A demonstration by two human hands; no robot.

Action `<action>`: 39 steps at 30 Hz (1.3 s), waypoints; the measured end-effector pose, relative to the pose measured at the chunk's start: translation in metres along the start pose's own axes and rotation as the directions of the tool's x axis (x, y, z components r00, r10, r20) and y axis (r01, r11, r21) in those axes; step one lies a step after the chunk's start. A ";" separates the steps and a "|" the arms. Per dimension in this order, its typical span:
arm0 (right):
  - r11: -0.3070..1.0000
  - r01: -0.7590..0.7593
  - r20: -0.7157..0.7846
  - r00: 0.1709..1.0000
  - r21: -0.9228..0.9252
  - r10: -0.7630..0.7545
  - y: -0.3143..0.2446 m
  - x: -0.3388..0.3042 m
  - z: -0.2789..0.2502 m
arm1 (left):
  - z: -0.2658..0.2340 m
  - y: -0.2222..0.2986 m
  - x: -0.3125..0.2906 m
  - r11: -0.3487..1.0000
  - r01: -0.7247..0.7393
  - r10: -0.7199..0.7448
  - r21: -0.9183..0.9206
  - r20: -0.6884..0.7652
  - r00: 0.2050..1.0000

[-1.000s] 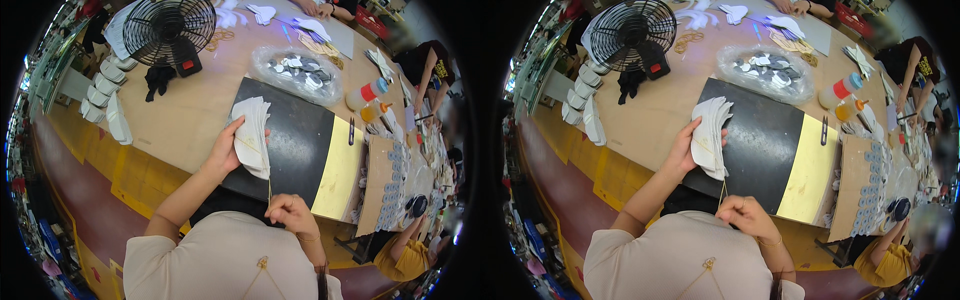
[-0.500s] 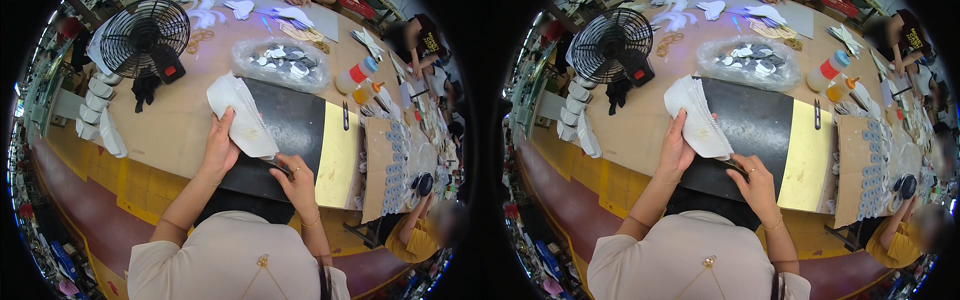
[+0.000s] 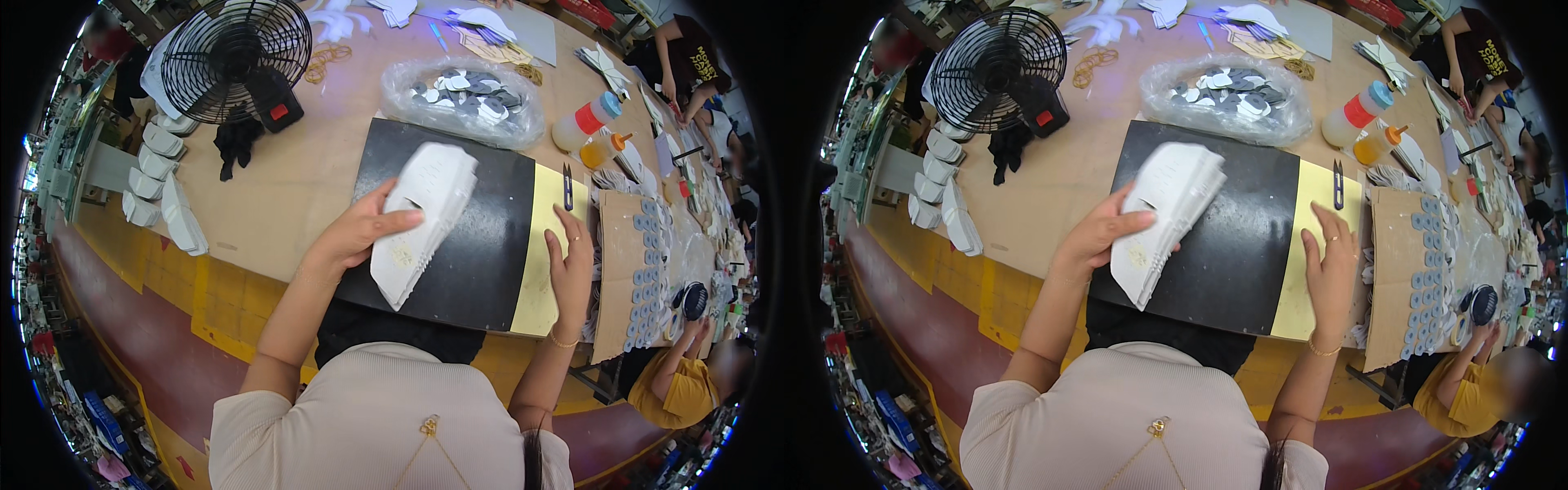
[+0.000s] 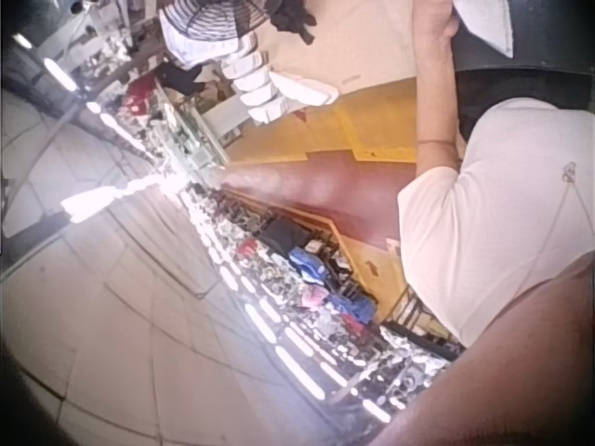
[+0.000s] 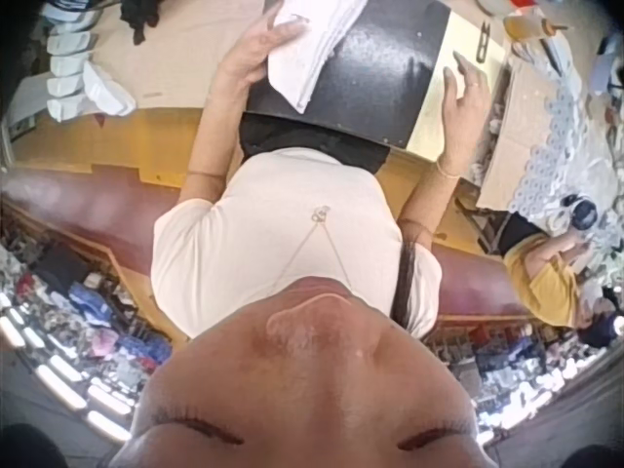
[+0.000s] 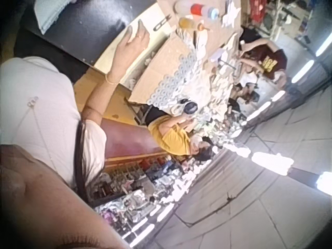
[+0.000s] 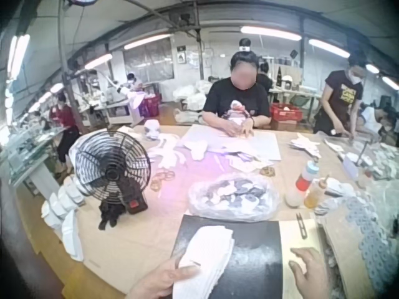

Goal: The person repeatedly picks up white curved plastic pieces and small dark circular inserts, aligns the inserts into cutouts on the plastic pieces, and presses them into place. The person stacks the finished pieces on the table while coworkers perform similar tasks nearby.

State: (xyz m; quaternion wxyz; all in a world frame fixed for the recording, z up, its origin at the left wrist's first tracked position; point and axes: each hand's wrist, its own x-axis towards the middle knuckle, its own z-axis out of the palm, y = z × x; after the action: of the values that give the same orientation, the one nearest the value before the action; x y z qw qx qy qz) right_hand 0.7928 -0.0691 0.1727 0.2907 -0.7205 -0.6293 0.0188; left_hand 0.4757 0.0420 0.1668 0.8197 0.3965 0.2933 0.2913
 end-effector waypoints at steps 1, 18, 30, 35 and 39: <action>0.996 0.022 0.005 1.000 -0.081 -0.022 0.012 0.003 0.003 | -0.005 -0.003 0.009 0.989 0.117 -0.118 0.091 0.008 0.993; 0.973 0.083 0.242 0.961 0.216 -0.136 -0.067 -0.014 0.039 | -0.048 0.040 0.079 0.425 0.130 -0.322 0.896 0.015 0.947; 0.941 0.117 0.111 0.981 0.318 -0.159 -0.083 -0.005 0.049 | -0.083 0.047 0.007 0.497 0.128 0.189 0.858 -0.251 0.949; 0.858 0.274 0.056 0.943 0.435 -0.329 -0.121 0.017 0.075 | -0.069 0.015 -0.013 0.459 0.052 0.405 0.887 -0.261 0.876; 0.812 0.280 0.073 0.928 0.513 -0.366 -0.142 0.027 0.103 | -0.052 0.001 -0.020 0.204 0.005 0.622 0.979 -0.134 0.771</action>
State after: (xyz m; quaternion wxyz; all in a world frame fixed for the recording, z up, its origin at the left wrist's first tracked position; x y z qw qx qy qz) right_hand 0.6313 0.0018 0.1594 0.4097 -0.5002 -0.7389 0.1897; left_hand 0.4253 0.0529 0.1458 0.2236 0.7615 0.5197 0.3163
